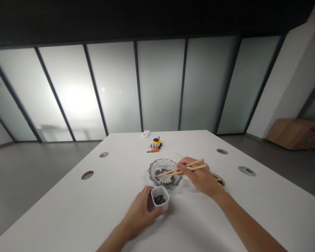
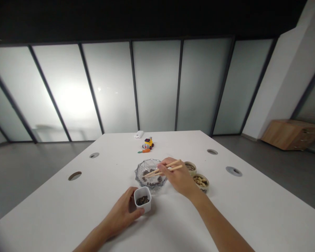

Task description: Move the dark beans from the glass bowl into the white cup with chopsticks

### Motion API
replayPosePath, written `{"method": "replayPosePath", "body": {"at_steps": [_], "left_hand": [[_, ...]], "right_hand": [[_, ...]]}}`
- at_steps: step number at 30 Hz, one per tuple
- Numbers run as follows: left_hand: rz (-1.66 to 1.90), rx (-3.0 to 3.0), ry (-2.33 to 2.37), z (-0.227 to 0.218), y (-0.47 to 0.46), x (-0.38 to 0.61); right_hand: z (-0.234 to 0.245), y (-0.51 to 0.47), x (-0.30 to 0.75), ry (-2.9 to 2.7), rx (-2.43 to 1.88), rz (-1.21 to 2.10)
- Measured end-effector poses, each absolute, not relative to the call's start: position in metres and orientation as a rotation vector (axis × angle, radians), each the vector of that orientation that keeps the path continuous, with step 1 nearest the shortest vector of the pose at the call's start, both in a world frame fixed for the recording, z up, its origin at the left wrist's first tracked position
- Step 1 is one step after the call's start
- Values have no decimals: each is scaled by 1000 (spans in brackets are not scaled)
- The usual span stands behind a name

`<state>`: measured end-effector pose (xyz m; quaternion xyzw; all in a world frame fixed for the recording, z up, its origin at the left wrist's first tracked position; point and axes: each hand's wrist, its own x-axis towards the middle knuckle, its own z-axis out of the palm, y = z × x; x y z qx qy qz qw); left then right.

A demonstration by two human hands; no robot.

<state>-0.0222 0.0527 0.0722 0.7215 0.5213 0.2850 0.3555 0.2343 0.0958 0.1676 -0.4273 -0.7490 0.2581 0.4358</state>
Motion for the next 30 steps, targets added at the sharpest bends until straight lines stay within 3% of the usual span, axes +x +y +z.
{"method": "replayPosePath", "body": {"at_steps": [4, 9, 15, 30], "left_hand": [[728, 1886, 1360, 70, 54, -23], [723, 1898, 1349, 68, 55, -25], [732, 1884, 1357, 71, 53, -23], [717, 1894, 1364, 71, 53, -23]], "right_hand": [[187, 78, 232, -1767, -1053, 932], [201, 65, 230, -1868, -1073, 615], [185, 82, 231, -2046, -1173, 264], [164, 90, 226, -2184, -1284, 315]]}}
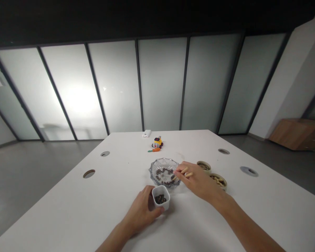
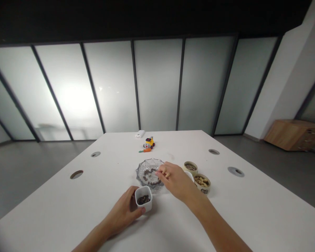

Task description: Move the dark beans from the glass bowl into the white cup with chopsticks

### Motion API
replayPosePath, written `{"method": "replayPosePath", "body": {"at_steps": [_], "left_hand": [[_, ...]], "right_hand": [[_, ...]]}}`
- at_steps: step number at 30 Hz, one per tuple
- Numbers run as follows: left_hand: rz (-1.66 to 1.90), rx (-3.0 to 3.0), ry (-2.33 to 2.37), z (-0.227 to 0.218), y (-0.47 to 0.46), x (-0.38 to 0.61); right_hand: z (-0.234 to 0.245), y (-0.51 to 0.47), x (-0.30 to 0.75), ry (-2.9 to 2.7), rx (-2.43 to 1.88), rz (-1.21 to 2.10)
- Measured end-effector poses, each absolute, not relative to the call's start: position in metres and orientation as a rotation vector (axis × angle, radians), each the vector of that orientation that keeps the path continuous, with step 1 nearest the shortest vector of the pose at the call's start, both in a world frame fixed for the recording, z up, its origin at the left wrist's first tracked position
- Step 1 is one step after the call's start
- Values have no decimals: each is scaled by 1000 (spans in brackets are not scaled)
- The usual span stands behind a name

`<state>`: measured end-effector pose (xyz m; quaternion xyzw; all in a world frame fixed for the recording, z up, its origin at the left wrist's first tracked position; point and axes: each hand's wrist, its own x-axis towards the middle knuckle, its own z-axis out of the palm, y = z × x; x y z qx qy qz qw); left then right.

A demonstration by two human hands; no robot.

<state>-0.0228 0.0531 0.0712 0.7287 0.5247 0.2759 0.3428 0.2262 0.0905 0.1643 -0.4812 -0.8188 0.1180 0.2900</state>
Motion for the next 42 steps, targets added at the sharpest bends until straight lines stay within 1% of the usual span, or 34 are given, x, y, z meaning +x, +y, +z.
{"method": "replayPosePath", "body": {"at_steps": [8, 14, 25, 33, 36, 42], "left_hand": [[747, 1883, 1345, 70, 53, -23], [755, 1878, 1334, 70, 53, -23], [755, 1877, 1338, 69, 54, -23], [737, 1873, 1351, 70, 54, -24], [722, 1883, 1356, 69, 54, -24], [740, 1872, 1352, 71, 53, -23]], "right_hand": [[164, 93, 228, -2198, -1240, 278], [162, 91, 225, -2140, -1215, 313], [158, 94, 226, -2212, -1181, 345], [187, 76, 225, -1982, -1036, 415], [196, 64, 220, -2002, -1013, 469], [187, 62, 209, -1928, -921, 267]]}}
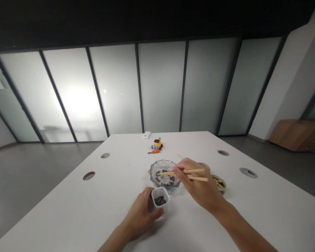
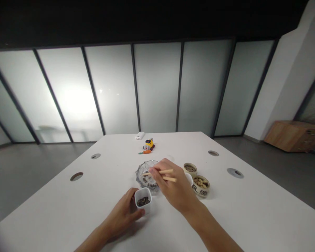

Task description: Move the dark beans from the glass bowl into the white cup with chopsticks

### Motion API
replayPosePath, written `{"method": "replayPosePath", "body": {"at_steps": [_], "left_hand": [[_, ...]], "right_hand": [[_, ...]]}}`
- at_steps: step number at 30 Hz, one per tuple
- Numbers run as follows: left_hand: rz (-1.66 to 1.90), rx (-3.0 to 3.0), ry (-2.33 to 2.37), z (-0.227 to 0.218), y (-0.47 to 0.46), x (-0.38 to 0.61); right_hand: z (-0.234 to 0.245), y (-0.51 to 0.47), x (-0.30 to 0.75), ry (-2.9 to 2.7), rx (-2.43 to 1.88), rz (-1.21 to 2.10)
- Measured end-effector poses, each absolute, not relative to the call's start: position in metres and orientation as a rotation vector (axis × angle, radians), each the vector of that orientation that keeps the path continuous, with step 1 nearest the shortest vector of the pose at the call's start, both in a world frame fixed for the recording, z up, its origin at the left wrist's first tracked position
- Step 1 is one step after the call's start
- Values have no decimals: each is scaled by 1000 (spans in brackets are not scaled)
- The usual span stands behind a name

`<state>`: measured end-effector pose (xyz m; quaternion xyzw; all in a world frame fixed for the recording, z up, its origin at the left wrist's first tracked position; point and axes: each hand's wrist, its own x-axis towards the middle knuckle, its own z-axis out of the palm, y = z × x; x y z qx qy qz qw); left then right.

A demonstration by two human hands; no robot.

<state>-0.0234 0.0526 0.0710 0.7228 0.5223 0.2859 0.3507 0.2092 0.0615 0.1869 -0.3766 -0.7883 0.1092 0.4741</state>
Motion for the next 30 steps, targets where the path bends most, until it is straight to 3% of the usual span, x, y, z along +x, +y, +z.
{"method": "replayPosePath", "body": {"at_steps": [11, 30], "left_hand": [[739, 1885, 1356, 67, 55, -24], [752, 1871, 1336, 66, 56, -23]], "right_hand": [[133, 93, 202, -2035, -965, 401], [119, 103, 206, -1991, -946, 483]]}}
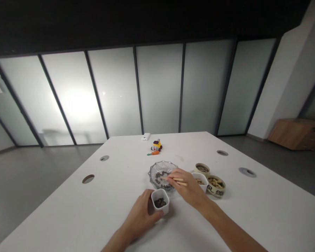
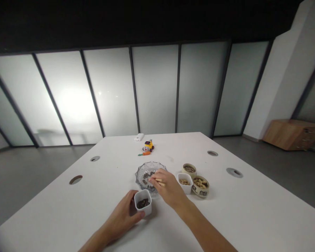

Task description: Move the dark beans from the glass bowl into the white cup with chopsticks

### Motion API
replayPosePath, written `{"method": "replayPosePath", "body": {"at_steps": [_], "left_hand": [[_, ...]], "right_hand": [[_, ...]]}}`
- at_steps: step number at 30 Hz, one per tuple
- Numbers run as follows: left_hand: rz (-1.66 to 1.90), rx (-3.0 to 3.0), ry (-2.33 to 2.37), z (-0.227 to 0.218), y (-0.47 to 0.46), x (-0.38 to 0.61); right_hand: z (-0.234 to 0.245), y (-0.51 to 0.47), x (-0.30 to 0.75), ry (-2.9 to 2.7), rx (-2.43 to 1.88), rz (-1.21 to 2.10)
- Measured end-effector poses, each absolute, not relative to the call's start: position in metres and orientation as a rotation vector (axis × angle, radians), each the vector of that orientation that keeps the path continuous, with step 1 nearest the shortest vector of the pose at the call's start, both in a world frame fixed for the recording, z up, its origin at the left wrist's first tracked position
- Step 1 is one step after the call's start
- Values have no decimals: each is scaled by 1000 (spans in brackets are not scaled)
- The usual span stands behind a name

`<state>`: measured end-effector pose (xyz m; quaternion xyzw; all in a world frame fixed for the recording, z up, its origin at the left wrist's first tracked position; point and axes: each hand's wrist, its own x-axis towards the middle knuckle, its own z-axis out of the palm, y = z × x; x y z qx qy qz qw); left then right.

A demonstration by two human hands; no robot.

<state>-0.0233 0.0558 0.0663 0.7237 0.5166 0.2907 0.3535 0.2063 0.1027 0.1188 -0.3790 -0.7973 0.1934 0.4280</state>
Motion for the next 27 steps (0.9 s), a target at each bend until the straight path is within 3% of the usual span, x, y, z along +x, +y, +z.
{"method": "replayPosePath", "body": {"at_steps": [27], "left_hand": [[728, 1877, 1338, 68, 56, -24]], "right_hand": [[135, 93, 206, -2060, -1022, 322]]}}
